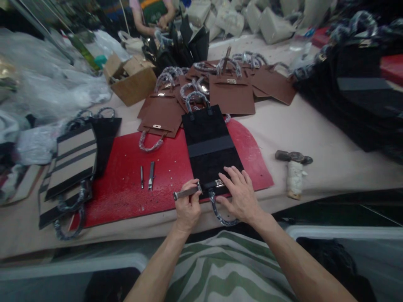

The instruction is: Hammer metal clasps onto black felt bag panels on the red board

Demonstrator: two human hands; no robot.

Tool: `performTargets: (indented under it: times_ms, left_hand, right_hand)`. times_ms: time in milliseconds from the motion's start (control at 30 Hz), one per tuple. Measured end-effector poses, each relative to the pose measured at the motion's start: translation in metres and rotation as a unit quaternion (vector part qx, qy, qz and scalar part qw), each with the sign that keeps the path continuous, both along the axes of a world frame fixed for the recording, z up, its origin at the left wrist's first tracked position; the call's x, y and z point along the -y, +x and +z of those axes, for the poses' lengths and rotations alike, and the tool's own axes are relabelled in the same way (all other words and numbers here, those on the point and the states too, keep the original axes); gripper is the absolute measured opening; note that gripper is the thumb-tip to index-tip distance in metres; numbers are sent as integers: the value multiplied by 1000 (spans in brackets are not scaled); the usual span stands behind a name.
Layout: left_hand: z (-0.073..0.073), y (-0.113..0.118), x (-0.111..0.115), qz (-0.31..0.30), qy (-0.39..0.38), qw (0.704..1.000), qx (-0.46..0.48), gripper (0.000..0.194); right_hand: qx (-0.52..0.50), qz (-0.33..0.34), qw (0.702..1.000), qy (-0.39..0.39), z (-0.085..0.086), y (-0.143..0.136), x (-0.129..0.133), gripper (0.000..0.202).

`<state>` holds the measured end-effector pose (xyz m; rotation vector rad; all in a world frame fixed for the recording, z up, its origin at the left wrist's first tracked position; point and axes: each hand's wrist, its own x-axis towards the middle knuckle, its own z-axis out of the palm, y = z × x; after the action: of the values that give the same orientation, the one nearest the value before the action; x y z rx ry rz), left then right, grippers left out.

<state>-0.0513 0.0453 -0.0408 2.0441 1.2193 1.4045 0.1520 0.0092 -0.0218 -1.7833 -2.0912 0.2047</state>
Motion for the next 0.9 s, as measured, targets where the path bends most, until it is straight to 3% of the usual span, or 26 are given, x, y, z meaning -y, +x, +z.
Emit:
performTargets:
  times_ms: [100,300,900]
  left_hand:
    - [0,0,1,4,0,1000,-1,11]
    - [3,-1,-7,-51,-2,999,-17,12]
    - [9,7,-9,-37,42,992,-112,20]
  right_hand:
    - [0,0,1000,0,0,0,0,71]
    - [-1,-2,1000,5,1,0,0,70]
    - [-35,18,999,6,0,2,0,68]
